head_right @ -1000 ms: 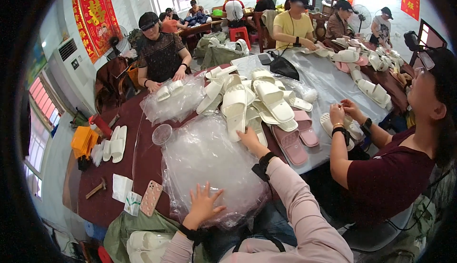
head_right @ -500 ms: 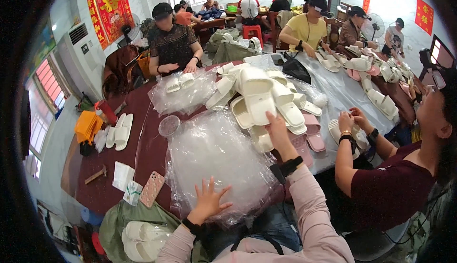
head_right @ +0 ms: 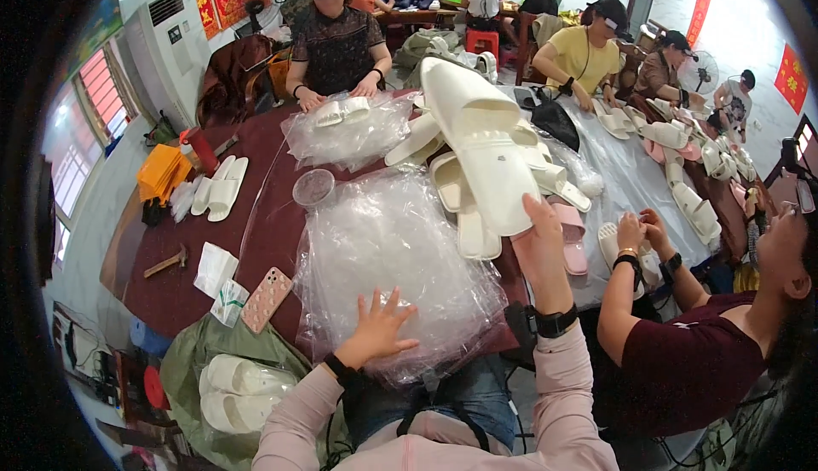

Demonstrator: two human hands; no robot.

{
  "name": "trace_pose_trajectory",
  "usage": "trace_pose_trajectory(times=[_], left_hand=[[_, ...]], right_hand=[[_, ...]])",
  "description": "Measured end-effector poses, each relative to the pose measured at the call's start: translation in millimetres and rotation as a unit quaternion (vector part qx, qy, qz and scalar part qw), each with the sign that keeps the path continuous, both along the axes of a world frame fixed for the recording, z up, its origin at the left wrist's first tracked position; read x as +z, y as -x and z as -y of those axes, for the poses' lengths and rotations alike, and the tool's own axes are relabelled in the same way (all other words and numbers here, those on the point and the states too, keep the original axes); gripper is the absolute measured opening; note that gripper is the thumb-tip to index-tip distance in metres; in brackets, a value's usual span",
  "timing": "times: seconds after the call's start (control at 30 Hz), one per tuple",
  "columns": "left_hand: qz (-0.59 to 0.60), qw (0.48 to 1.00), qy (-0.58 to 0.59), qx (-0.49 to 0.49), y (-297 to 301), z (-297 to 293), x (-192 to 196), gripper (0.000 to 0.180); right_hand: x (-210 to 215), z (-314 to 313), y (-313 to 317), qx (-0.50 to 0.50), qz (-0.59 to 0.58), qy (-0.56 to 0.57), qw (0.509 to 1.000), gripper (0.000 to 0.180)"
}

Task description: The recorder is picking up footwear components from a table, placing them into plastic bags, and then placing the bags into a large green collection sack.

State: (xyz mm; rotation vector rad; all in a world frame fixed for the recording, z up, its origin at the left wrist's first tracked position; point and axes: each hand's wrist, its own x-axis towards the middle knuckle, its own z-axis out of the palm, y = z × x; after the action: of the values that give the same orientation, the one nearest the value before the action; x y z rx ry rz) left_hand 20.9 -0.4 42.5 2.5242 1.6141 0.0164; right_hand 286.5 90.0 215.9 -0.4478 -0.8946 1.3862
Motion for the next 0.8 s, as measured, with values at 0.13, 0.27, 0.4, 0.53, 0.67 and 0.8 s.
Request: trace_pose_trajectory(times=[0.13,0.27,0.4,0.53,0.67,0.8], left_hand=[[-0.006,0.999,0.034,0.009,-3,-3,3,0.075],[0.0,1.0,0.027,0.008,-1,-3,-7,0.076],[-0.001,1.0,-0.013,-0.003,-1,-3,-16,0.077],[0.01,0.999,0.05,0.011,-8,-5,6,0.072],[0.238,0.97,-0.014,-0.035,10,-1,-37,0.069],[0.202,0.977,-0.052,-0.055,10,4,-37,0.065]], right_hand=[[3,11,19,0.025,0.005,0.023,0.999,0.044],[-3,24,36,0.065,0.008,0.048,0.997,0.04],[-32,33,58,0.133,0.053,0.138,0.98,0.034],[-70,43,89,0.146,0.119,0.175,0.966,0.032],[-91,54,104,0.25,0.293,0.252,0.888,0.033],[-85,63,103,0.294,0.296,0.297,0.859,0.033]])
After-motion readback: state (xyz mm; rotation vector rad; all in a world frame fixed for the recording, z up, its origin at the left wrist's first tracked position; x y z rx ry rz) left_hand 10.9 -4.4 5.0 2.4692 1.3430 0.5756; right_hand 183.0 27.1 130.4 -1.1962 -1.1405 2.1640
